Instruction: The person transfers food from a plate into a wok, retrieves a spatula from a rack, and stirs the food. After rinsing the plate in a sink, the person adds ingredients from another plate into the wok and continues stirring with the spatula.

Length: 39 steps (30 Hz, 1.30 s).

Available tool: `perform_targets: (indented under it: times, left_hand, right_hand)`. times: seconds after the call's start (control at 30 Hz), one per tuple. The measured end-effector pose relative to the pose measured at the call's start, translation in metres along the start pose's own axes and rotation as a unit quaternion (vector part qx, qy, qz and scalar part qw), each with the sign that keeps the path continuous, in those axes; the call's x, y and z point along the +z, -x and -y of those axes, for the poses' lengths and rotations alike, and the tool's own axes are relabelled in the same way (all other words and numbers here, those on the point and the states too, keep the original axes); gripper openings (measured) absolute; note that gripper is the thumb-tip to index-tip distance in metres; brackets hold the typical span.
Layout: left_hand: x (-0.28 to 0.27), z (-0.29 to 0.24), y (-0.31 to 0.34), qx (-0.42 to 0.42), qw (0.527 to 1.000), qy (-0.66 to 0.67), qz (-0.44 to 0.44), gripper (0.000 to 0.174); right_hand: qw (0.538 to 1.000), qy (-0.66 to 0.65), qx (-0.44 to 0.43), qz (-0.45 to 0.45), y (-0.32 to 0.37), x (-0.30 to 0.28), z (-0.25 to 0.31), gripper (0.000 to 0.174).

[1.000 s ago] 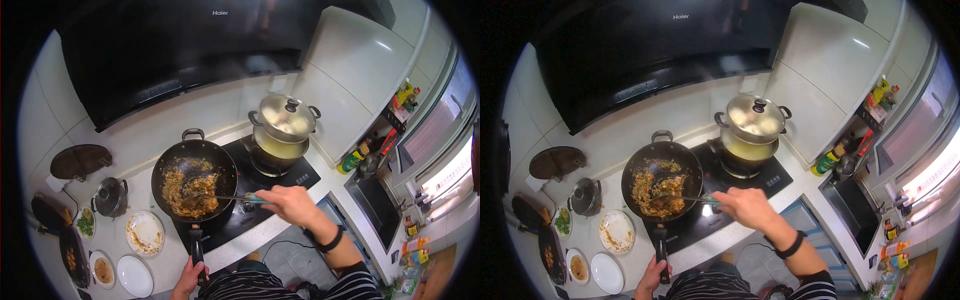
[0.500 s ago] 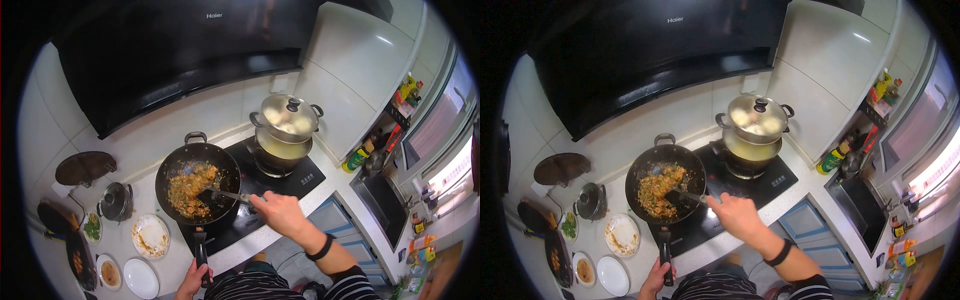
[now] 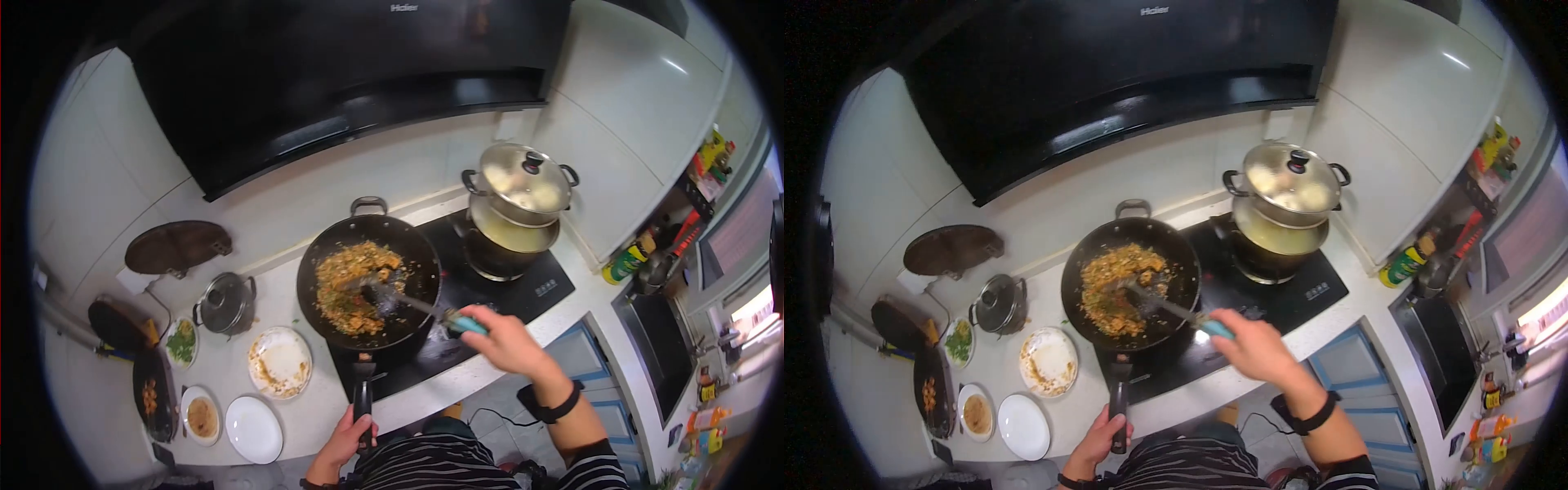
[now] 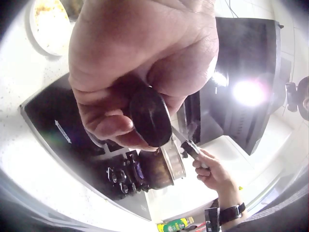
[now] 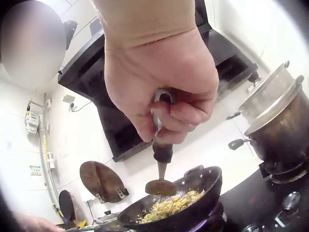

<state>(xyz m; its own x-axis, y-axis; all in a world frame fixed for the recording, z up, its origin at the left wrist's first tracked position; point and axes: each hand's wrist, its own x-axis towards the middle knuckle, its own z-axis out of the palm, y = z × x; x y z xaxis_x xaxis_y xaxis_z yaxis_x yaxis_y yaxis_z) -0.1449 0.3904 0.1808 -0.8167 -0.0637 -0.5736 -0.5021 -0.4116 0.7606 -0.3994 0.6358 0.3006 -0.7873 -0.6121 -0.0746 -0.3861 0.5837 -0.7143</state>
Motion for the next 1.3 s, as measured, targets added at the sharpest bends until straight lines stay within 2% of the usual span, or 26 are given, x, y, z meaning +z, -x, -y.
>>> perform_targets:
  times: [0.07,0.13,0.17,0.27,0.4,0.53,0.7,0.83,0.97,1.07,1.17,1.27,1.3]
  left_hand:
    - [0.003,-0.005,0.003,-0.002,1.000,0.002,0.002,0.028]
    - [0.000,-0.002,0.000,0.003,1.000,-0.001,0.012,0.028]
    - [0.000,-0.001,-0.001,0.003,1.000,-0.002,0.013,0.028]
    - [0.000,-0.001,-0.001,0.003,1.000,-0.007,0.010,0.028]
    - [0.000,-0.004,0.001,-0.001,1.000,-0.025,0.007,0.033]
    - [0.002,-0.004,0.002,-0.002,1.000,-0.015,0.003,0.033]
    - [0.002,-0.003,0.003,-0.003,1.000,-0.020,0.003,0.034]
    - [0.003,-0.004,0.002,-0.005,1.000,-0.014,0.004,0.031]
    - [0.004,-0.003,0.000,-0.003,1.000,-0.022,-0.012,0.030]
    - [0.003,-0.005,0.001,-0.005,1.000,-0.030,0.007,0.034]
    - [0.003,-0.006,0.002,0.003,0.999,-0.038,0.006,0.033]
    - [0.006,-0.006,0.002,-0.003,1.000,-0.029,0.002,0.031]
    - [0.006,-0.005,0.002,-0.006,1.000,-0.029,0.000,0.031]
  right_hand:
    - [0.999,-0.012,-0.010,-0.038,-0.010,-0.009,0.003,0.038]
    - [0.998,-0.028,0.033,-0.055,-0.032,-0.008,0.011,0.037]
    - [0.996,0.004,0.012,-0.086,-0.043,0.000,0.014,0.036]
    - [0.993,0.070,0.051,-0.082,-0.070,0.027,0.035,0.033]
    - [0.990,0.127,-0.054,0.029,-0.065,0.042,0.043,0.032]
    - [0.955,0.254,-0.119,0.093,-0.040,-0.005,0.036,0.034]
    - [0.945,0.278,-0.171,0.009,0.000,-0.078,0.049,0.031]
    - [0.949,0.280,-0.145,0.001,0.024,-0.108,0.061,0.028]
    - [0.933,0.333,-0.138,-0.023,0.014,-0.060,0.052,0.026]
    - [0.951,0.260,-0.144,-0.080,-0.014,-0.029,0.035,0.022]
    - [0.964,0.200,-0.094,-0.149,-0.032,-0.010,0.035,0.022]
    - [0.964,0.204,-0.076,-0.153,-0.056,0.024,0.018,0.022]
    - [0.964,0.215,-0.093,-0.127,-0.059,0.032,0.012,0.021]
